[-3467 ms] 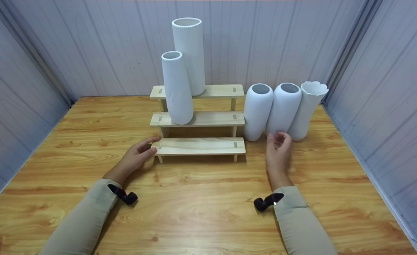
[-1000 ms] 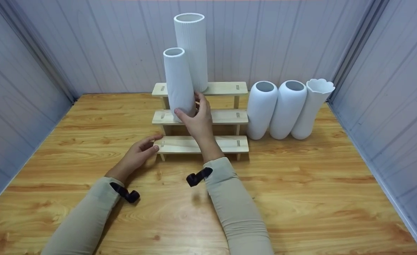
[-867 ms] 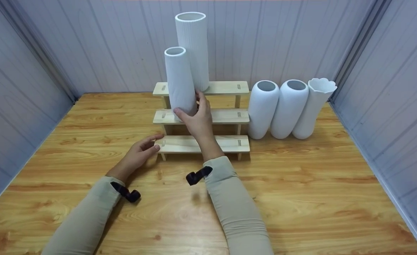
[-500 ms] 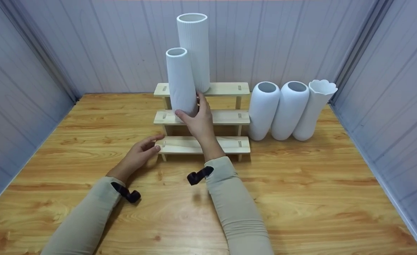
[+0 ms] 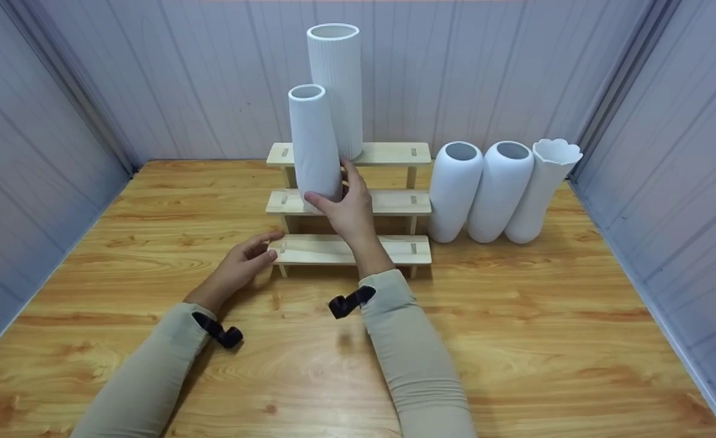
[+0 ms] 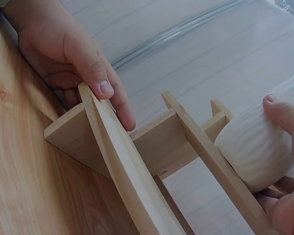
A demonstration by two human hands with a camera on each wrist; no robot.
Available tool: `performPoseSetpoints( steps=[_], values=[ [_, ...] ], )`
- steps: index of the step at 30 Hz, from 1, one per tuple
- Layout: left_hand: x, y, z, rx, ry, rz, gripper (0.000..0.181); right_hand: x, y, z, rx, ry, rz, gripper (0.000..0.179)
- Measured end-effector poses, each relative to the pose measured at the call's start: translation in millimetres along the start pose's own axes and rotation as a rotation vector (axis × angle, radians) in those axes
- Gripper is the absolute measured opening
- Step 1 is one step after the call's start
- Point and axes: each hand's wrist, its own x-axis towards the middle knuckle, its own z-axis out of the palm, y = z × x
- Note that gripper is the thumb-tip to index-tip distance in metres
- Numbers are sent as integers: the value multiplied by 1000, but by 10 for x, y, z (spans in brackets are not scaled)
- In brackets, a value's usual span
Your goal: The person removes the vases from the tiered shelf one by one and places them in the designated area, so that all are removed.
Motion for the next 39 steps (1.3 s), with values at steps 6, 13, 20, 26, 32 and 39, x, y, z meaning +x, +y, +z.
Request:
performPoseSetpoints(
  steps=[6, 13, 20, 26, 32, 39],
  values=[
    [-8, 8, -27, -3, -3, -10, 41, -25, -26, -48, -43, -45, -23, 95],
    [-14, 40, -25, -4, 8, -10, 41, -57, -86, -87, -80, -71, -22, 91],
    [5, -22, -18, 0, 15, 0, 41, -102, -92, -167, -100, -77, -23, 94],
    [-1, -8, -2, 6, 18, 14, 40, -160, -123, -251, -115, -84, 13, 96],
    [-1, -21, 11, 4, 0, 29, 42, -217, -106, -322, -95, -101, 6, 94],
    [4, -23, 8, -15, -3, 49, 43, -275, -96, -402, -70, -132, -5, 87]
  ],
)
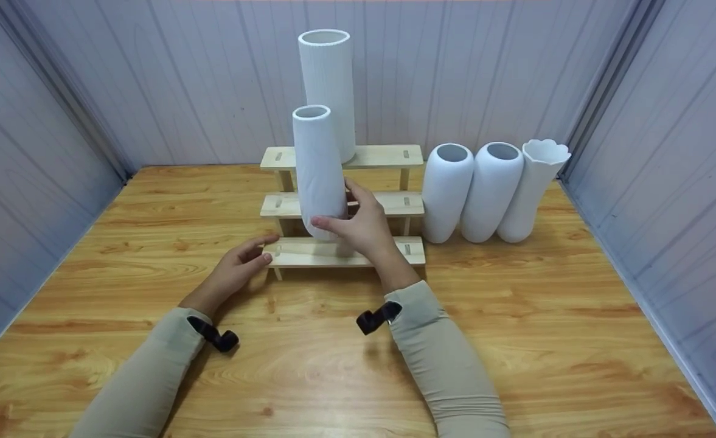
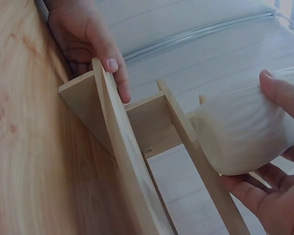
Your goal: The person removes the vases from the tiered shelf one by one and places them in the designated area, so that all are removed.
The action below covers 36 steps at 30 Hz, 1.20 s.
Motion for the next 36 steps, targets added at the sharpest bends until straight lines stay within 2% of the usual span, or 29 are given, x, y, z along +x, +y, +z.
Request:
performPoseSetpoints(
  steps=[11, 29, 36],
  values=[
    [-8, 16, -1, 22, 0, -43, 42, -118, 62, -110, -33, -3, -12, 87],
    [-6, 15, 5, 30, 8, -26, 41, -322, 86, -398, 11, 25, 81, 87],
    [-1, 26, 6, 32, 9, -34, 41, -398, 113, -548, -55, 24, 73, 88]
  ],
)
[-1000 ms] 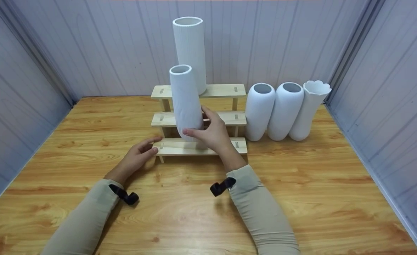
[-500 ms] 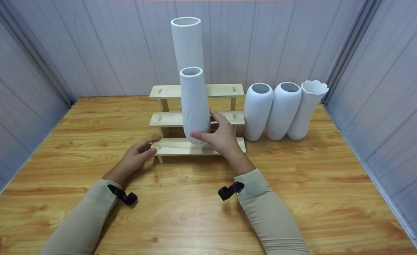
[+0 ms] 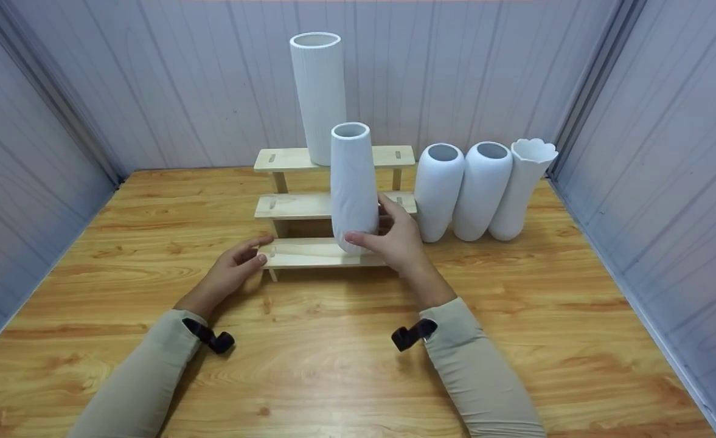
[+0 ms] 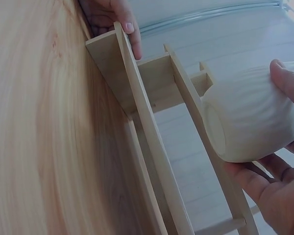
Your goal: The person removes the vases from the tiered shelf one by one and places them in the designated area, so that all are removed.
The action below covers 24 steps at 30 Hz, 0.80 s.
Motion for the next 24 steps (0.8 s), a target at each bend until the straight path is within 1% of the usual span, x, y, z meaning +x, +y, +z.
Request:
performPoseSetpoints(
  steps=[6, 12, 18, 24],
  values=[
    [1, -6, -2, 2, 6, -28, 41, -66, 38, -113, -15, 16, -23, 85],
    [-7, -5, 0, -3, -4, -24, 41, -114, 83, -232, -28, 20, 1, 87],
    [-15, -1, -6, -14, -16, -12, 42, -169, 144, -332, -51, 37, 20, 83],
    [-3, -18, -13, -8, -10, -3, 41, -210, 198, -428, -49, 52, 3, 81]
  ],
)
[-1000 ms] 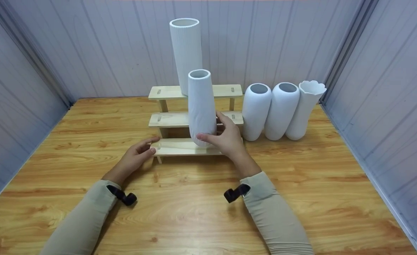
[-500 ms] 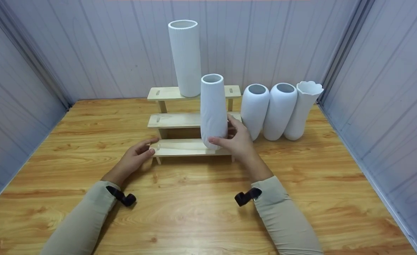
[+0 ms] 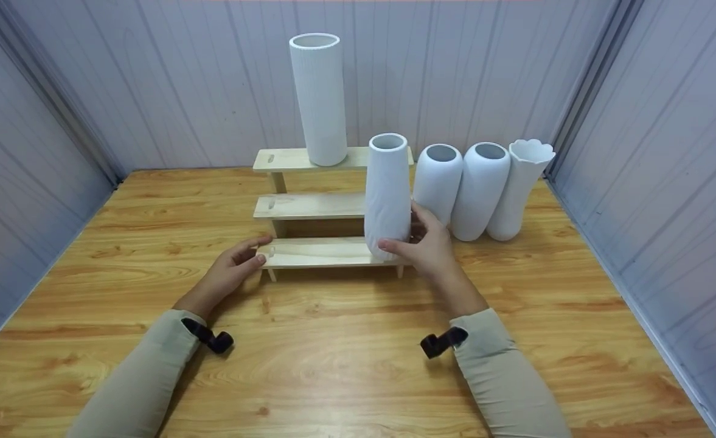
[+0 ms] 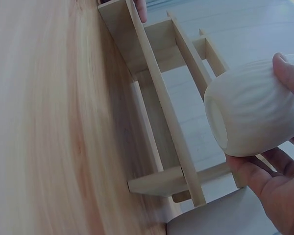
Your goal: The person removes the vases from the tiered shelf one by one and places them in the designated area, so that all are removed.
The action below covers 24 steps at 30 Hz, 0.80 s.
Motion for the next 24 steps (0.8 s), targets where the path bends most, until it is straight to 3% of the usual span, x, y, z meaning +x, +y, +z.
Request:
performPoseSetpoints(
  steps=[9, 15, 24],
  values=[
    [-1, 10, 3, -13, 4, 19, 42, -41, 59, -165, -32, 31, 2, 83],
    [1, 15, 6, 8, 8, -4, 41, -65, 116, -254, -64, 49, 10, 82],
    [-4, 21, 9, -26, -8, 6, 42, -97, 204, -382, -77, 97, -42, 78]
  ],
)
